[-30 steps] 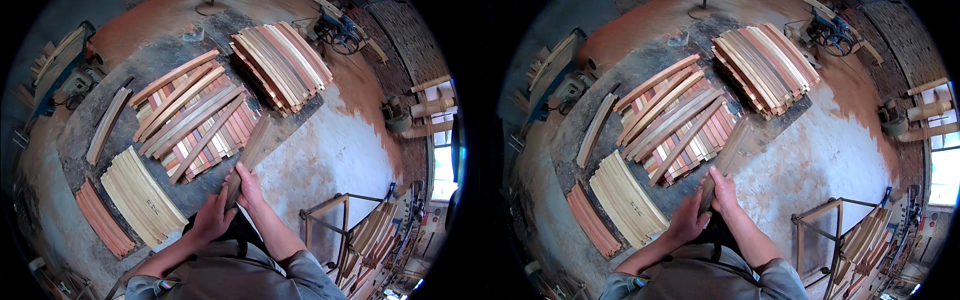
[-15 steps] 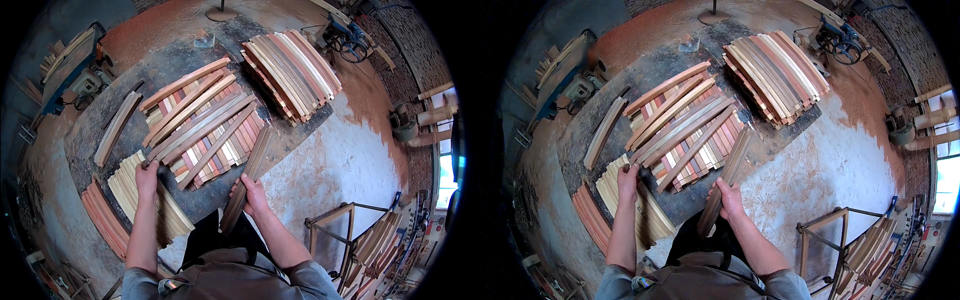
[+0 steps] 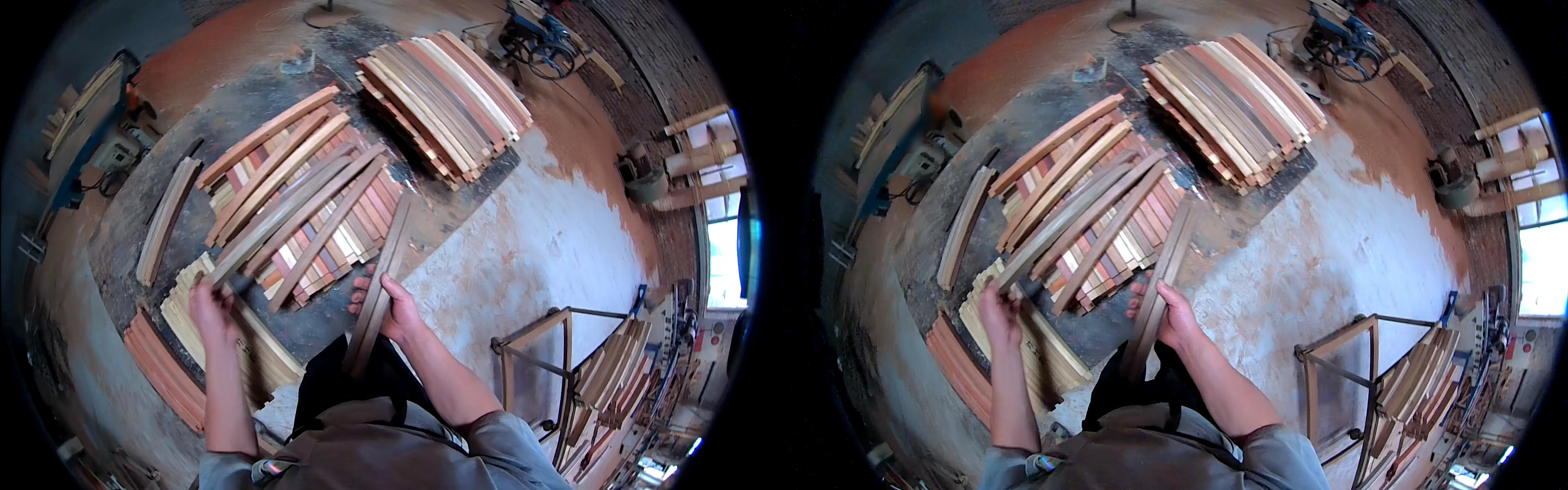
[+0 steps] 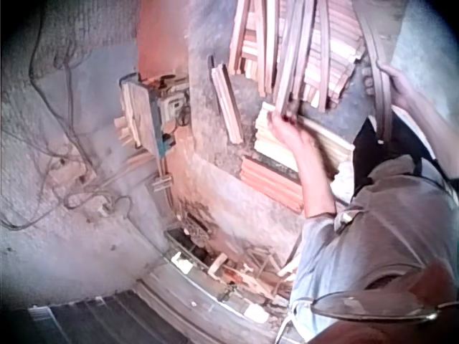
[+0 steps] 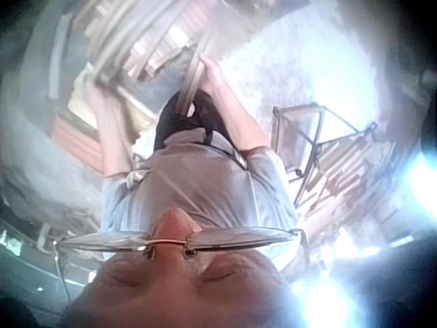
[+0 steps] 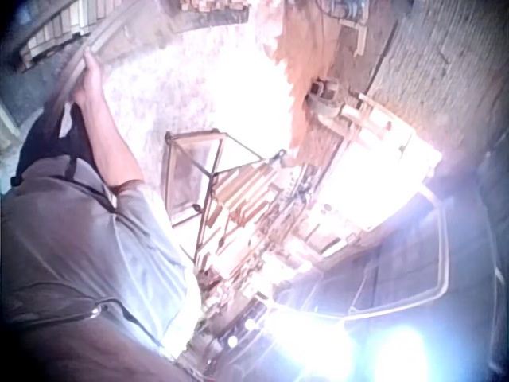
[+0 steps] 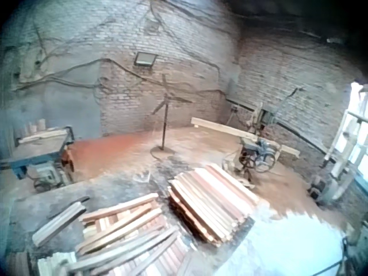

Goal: The person sorts and stacks various wooden planks on a workbench. They pick up planks, inspect them, and arrange them into neat piles by color and size.

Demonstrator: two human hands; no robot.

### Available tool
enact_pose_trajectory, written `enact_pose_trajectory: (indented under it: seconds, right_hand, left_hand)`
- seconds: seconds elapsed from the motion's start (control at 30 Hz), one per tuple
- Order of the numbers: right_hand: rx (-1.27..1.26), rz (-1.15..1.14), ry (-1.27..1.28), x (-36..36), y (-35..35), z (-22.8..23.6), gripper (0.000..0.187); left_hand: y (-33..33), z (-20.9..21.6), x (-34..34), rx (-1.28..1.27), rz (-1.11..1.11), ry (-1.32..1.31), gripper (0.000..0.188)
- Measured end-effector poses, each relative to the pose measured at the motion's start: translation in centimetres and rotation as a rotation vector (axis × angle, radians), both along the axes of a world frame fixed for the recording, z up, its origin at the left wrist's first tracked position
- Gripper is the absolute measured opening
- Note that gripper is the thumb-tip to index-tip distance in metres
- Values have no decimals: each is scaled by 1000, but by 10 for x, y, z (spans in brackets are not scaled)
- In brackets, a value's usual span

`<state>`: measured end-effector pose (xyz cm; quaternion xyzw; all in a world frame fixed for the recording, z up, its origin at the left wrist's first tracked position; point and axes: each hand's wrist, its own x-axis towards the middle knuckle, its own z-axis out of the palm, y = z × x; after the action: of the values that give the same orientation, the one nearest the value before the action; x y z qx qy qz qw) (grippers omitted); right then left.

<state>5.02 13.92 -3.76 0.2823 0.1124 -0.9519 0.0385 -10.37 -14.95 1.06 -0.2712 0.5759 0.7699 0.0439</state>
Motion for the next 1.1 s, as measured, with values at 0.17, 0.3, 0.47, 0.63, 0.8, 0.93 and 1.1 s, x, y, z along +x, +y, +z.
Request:
enact_pose_trajectory:
  seconds: [0.17,0.3,0.47,0.63,0.8,0.93,1.1]
  right_hand:
    - [-36,17,103,1,2,1,40]
    - [-120,-4,172,2,3,-3,39]
    - [-94,-46,163,-2,-2,4,43]
    - [-30,13,157,0,4,9,63]
    - [18,-67,80,11,10,20,69]
    - [-56,-148,5,19,17,19,69]
    - [-27,-131,-23,29,27,-7,61]
  left_hand:
    - [-32,23,34,-70,-99,116,39]
    - [-14,49,65,-18,-131,129,33]
    - [37,47,116,68,-307,3,30]
    - [78,17,162,-132,-581,-61,31]
    - [89,5,167,-429,-912,261,30]
    - [91,1,166,-355,-988,194,31]
    - [115,-12,174,-107,-975,75,49]
